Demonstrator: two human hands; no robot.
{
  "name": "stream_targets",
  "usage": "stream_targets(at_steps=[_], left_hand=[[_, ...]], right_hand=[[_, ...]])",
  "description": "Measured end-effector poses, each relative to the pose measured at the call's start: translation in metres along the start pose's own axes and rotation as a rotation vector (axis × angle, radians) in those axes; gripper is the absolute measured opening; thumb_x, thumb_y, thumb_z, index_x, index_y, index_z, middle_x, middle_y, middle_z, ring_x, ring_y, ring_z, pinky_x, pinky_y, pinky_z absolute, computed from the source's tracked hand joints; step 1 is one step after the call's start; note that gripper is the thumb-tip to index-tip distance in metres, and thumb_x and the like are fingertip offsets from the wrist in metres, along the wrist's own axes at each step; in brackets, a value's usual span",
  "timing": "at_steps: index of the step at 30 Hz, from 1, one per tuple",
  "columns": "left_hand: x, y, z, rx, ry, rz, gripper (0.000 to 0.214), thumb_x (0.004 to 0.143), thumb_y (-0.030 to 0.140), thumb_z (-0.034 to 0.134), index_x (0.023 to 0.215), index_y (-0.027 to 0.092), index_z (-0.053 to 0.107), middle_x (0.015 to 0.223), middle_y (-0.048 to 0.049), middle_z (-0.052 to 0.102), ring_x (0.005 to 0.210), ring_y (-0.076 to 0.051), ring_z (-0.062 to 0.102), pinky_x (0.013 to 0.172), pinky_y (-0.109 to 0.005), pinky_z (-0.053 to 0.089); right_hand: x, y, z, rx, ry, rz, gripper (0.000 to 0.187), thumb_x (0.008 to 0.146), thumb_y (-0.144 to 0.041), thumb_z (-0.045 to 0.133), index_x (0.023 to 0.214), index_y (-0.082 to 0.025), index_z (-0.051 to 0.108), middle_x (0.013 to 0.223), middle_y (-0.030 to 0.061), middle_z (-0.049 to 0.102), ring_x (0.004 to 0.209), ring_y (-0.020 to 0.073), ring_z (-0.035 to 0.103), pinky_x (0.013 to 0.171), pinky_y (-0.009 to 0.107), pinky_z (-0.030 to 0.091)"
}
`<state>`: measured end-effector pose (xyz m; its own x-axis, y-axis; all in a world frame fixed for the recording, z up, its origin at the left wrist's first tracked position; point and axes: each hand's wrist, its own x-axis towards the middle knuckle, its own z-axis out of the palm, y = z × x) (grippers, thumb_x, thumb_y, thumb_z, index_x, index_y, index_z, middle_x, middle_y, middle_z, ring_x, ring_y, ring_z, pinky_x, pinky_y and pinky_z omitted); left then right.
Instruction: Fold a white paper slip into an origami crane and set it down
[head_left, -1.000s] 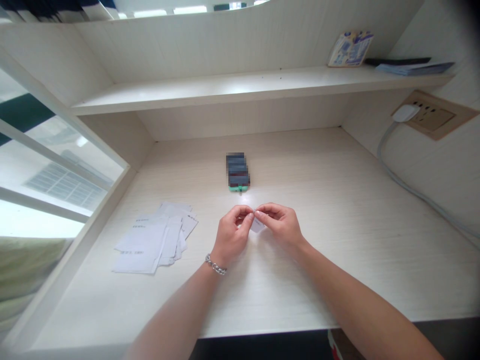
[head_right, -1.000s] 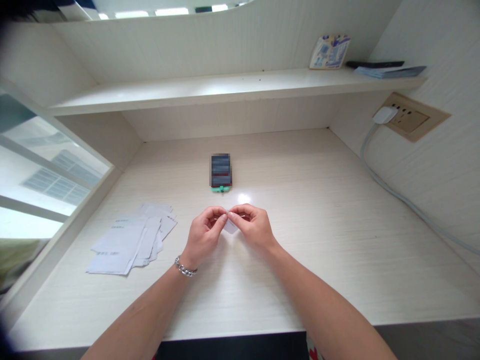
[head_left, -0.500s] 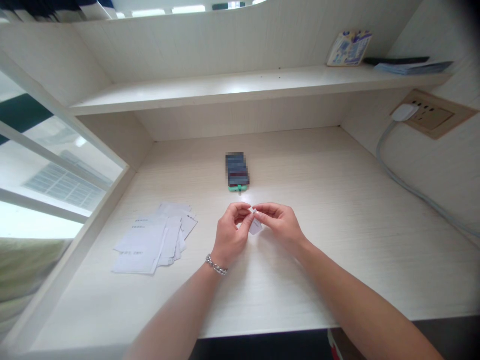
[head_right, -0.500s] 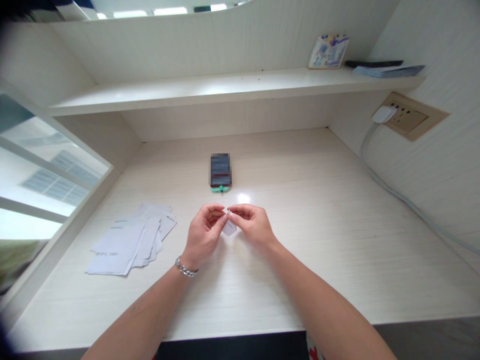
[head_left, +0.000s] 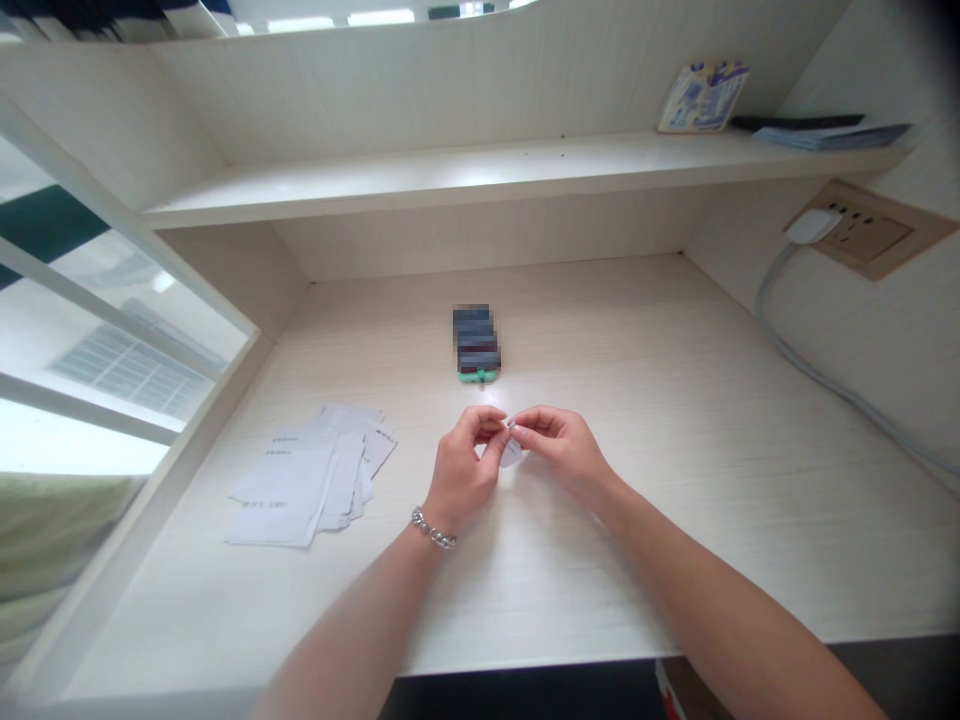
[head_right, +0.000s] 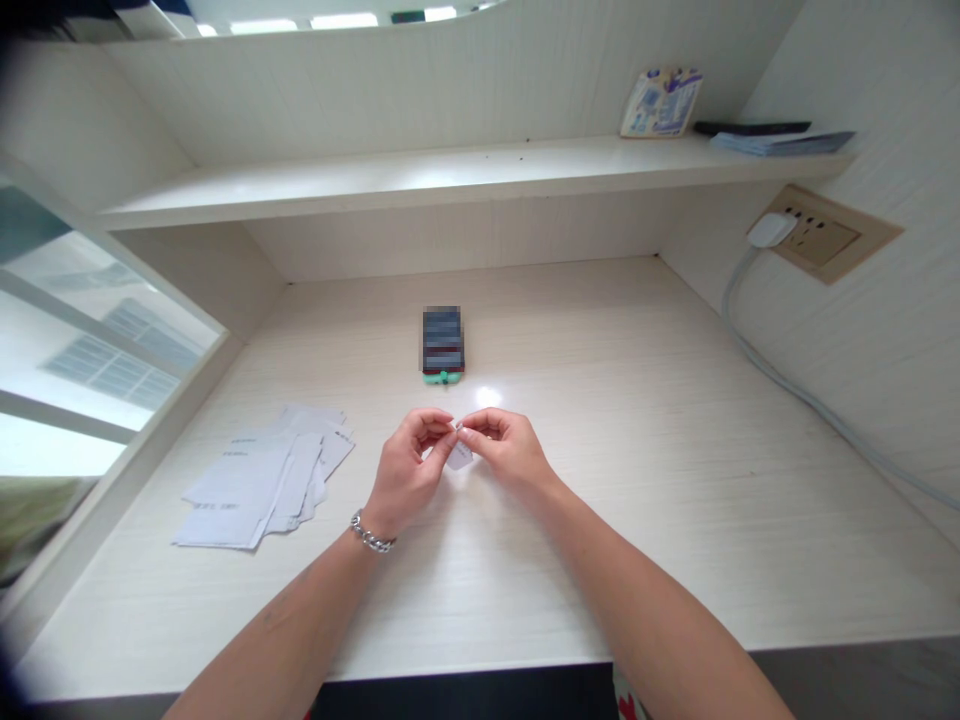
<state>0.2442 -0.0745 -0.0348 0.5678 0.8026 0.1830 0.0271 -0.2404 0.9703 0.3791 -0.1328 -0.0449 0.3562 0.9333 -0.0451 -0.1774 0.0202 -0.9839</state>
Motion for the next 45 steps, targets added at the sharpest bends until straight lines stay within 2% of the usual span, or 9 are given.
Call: stream_targets(at_steps=[3, 9, 21, 27, 31, 38, 45], left_hand=[[0.000, 0.000, 0.000, 0.016, -0.013, -0.002, 0.018, 0.080, 0.024, 0.057, 0.097, 0.019, 0.054, 0.085, -0.0046, 0.063, 0.080, -0.015, 0.061, 0.076, -0.028, 0.049], [0.000, 0.000, 0.001, 0.028, -0.027, -0.014, 0.016, 0.081, 0.024, 0.057, 0.095, 0.018, 0.055, 0.086, -0.0050, 0.062, 0.080, -0.015, 0.061, 0.076, -0.027, 0.049], [0.003, -0.001, -0.001, -0.164, -0.115, -0.125, 0.025, 0.075, 0.024, 0.063, 0.096, 0.016, 0.053, 0.083, -0.0051, 0.062, 0.078, -0.015, 0.061, 0.072, -0.027, 0.049], [0.010, -0.004, -0.007, -0.329, 0.042, -0.255, 0.036, 0.064, 0.021, 0.073, 0.094, 0.015, 0.054, 0.077, -0.0029, 0.063, 0.072, -0.012, 0.060, 0.067, -0.024, 0.049], [0.012, -0.005, -0.008, -0.382, 0.035, -0.305, 0.037, 0.063, 0.022, 0.073, 0.095, 0.013, 0.060, 0.077, -0.0040, 0.064, 0.069, -0.012, 0.059, 0.065, -0.024, 0.048], [0.012, -0.004, -0.008, -0.222, 0.009, -0.335, 0.023, 0.065, 0.030, 0.071, 0.075, 0.010, 0.066, 0.068, -0.0048, 0.064, 0.060, -0.011, 0.056, 0.056, -0.022, 0.044], [0.013, -0.010, -0.009, -0.151, 0.058, -0.307, 0.024, 0.064, 0.031, 0.072, 0.075, 0.011, 0.067, 0.069, -0.0051, 0.065, 0.060, -0.011, 0.056, 0.055, -0.021, 0.044]], right_hand=[[0.000, 0.002, -0.002, -0.081, -0.018, -0.019, 0.019, 0.069, -0.032, 0.069, 0.077, -0.015, 0.067, 0.075, 0.0051, 0.067, 0.068, 0.0157, 0.059, 0.065, 0.029, 0.046], [-0.001, 0.005, -0.002, -0.232, 0.027, -0.071, 0.018, 0.076, -0.033, 0.062, 0.077, -0.015, 0.065, 0.074, 0.0045, 0.065, 0.067, 0.0157, 0.058, 0.062, 0.028, 0.045], [-0.001, 0.002, -0.001, -0.273, 0.073, -0.096, 0.022, 0.076, -0.037, 0.061, 0.076, -0.015, 0.064, 0.069, 0.0021, 0.062, 0.062, 0.0131, 0.054, 0.057, 0.025, 0.041], [0.001, 0.005, 0.001, -0.100, -0.111, 0.070, 0.028, 0.072, -0.043, 0.064, 0.080, -0.016, 0.062, 0.073, 0.0019, 0.062, 0.064, 0.0137, 0.057, 0.056, 0.025, 0.045], [0.000, 0.004, 0.001, -0.143, -0.112, 0.059, 0.025, 0.071, -0.039, 0.066, 0.074, -0.015, 0.060, 0.067, 0.0017, 0.061, 0.062, 0.0131, 0.057, 0.056, 0.025, 0.046], [-0.001, 0.003, 0.001, -0.227, -0.120, 0.058, 0.021, 0.073, -0.035, 0.064, 0.075, -0.014, 0.061, 0.067, 0.0020, 0.060, 0.059, 0.0124, 0.054, 0.054, 0.025, 0.045], [-0.002, 0.002, 0.003, -0.325, -0.179, 0.073, 0.025, 0.078, -0.039, 0.057, 0.072, -0.015, 0.059, 0.061, 0.0002, 0.057, 0.054, 0.0112, 0.052, 0.052, 0.023, 0.040]])
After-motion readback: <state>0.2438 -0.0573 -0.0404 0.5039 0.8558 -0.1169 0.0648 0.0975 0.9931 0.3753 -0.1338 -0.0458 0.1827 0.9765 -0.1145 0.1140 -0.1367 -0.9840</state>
